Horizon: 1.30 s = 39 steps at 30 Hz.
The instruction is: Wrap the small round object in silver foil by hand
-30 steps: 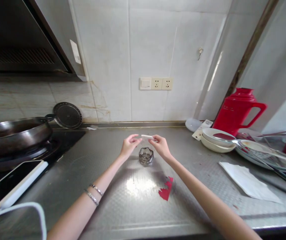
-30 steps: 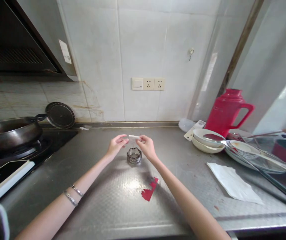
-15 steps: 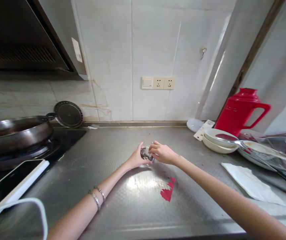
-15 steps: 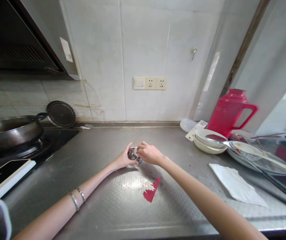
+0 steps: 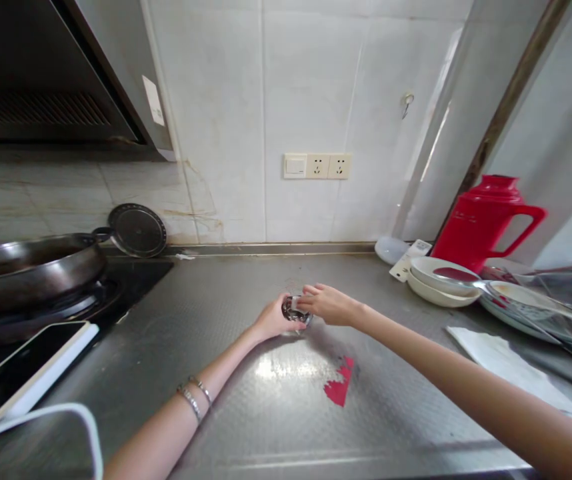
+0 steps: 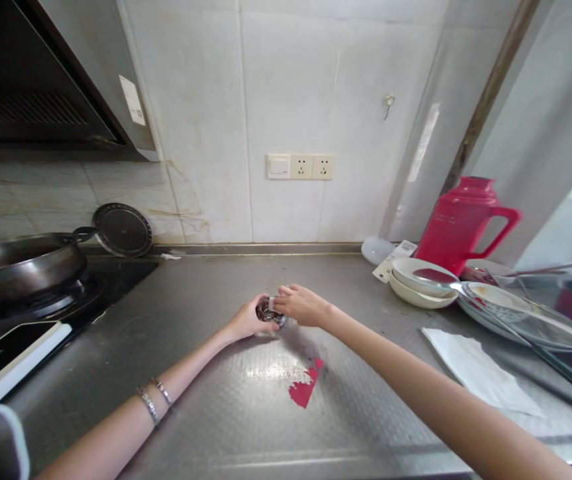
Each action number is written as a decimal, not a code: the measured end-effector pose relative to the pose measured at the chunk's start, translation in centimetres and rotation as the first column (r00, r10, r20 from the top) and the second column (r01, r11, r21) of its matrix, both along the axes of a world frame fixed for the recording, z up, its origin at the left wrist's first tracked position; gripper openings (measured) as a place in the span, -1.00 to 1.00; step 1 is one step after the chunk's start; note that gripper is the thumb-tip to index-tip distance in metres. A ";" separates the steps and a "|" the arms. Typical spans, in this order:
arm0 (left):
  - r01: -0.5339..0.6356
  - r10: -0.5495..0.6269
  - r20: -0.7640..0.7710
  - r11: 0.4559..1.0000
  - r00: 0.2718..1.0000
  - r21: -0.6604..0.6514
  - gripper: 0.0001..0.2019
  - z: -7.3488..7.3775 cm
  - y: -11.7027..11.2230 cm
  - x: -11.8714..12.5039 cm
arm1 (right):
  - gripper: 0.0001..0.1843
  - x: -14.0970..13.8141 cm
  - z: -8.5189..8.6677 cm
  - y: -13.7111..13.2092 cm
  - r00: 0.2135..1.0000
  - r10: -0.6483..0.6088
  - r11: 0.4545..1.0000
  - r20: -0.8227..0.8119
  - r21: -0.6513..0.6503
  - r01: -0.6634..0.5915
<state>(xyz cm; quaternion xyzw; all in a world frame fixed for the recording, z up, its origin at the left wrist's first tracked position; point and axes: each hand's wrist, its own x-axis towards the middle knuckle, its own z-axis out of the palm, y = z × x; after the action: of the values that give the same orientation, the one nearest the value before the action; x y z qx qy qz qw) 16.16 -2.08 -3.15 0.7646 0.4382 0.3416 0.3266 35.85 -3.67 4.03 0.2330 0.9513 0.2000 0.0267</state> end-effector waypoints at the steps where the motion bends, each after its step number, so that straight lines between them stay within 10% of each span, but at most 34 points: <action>1: 0.002 -0.002 -0.006 1.000 1.000 0.005 -0.19 0.0 0.0 0.0 | -0.72 0.0 0.1 0.2 0.999 0.020 0.999 0.031 0.028 -0.021; 11: 0.063 -0.063 0.007 0.998 0.998 0.001 -0.29 0.4 0.0 -0.3 | -0.90 -0.6 1.2 2.1 0.971 0.169 0.982 0.167 0.054 -0.180; 19: 0.069 -0.069 0.002 0.998 0.998 -0.011 -0.27 0.7 -0.1 -0.6 | -0.84 -1.1 1.0 0.6 0.988 -0.029 0.998 0.154 0.056 0.020; 39: 0.075 -0.075 -0.001 0.997 0.997 -0.007 -0.27 0.7 -0.1 -0.7 | -0.67 -1.8 1.7 0.1 0.959 -0.282 0.857 0.024 -0.443 0.263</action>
<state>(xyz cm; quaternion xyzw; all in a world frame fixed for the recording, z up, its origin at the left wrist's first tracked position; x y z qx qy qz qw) 15.44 -2.22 -2.50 0.7794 0.4108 0.3272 0.3417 34.07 -3.56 5.70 0.3571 0.9295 -0.0317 0.0870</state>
